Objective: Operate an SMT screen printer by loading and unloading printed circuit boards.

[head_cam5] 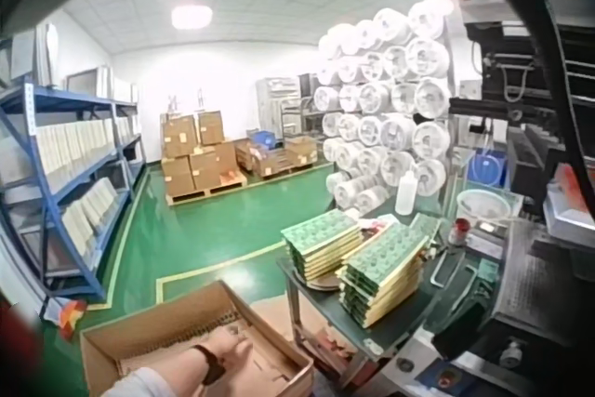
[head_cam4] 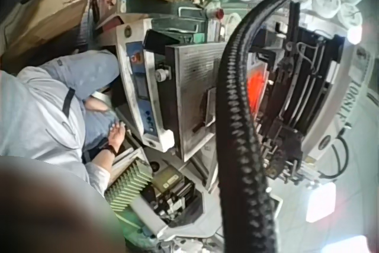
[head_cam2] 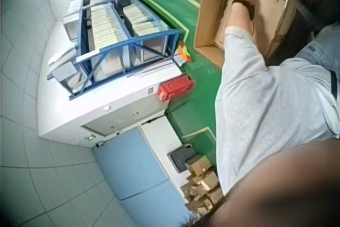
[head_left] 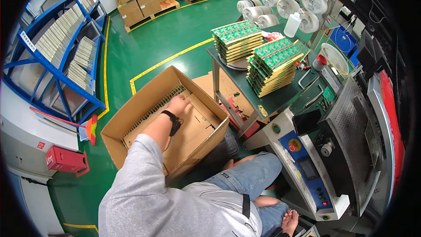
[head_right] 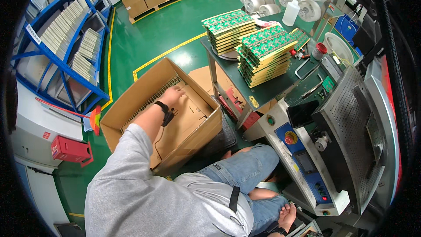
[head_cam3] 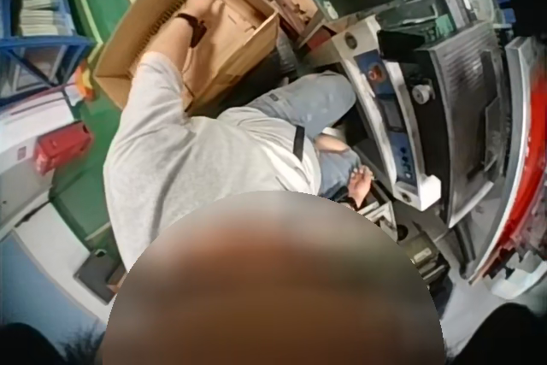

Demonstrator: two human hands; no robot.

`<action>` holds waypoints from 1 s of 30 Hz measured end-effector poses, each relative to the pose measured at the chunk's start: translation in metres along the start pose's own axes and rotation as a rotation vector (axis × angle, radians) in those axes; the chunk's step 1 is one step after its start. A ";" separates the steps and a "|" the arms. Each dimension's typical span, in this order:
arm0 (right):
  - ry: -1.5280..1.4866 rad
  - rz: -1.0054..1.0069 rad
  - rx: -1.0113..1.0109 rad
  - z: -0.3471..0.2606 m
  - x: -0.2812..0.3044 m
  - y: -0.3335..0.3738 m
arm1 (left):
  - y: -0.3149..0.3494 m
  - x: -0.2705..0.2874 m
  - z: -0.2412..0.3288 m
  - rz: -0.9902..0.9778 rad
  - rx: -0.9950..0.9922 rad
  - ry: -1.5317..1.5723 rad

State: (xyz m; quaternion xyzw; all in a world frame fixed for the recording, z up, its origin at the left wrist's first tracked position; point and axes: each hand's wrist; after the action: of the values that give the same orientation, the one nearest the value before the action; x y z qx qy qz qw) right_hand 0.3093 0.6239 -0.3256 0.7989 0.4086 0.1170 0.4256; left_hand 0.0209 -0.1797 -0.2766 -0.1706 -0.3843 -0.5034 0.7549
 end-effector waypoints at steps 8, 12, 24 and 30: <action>-0.061 0.051 0.062 0.012 0.012 0.008 | 0.001 0.000 0.047 -0.176 0.267 0.644; -0.029 0.050 0.018 -0.006 -0.012 0.020 | 0.026 0.047 0.043 -0.095 0.245 0.796; 0.015 -0.014 -0.071 -0.020 -0.028 0.038 | 0.040 0.104 0.093 0.060 -0.023 0.864; -0.002 0.059 0.072 0.004 -0.007 0.018 | 0.035 0.049 0.157 -0.022 -0.129 0.791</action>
State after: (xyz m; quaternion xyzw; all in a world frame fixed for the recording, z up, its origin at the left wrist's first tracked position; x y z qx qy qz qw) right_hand 0.3169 0.6109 -0.3135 0.8256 0.3884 0.1141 0.3931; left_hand -0.0022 -0.0937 -0.1338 -0.0066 -0.0336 -0.5615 0.8268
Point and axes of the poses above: each hand's wrist, its own y-axis away from the middle knuckle, its own x-axis out of the back of the hand, z = x × y, and after that the axes turned 7 degrees about -x, right-handed
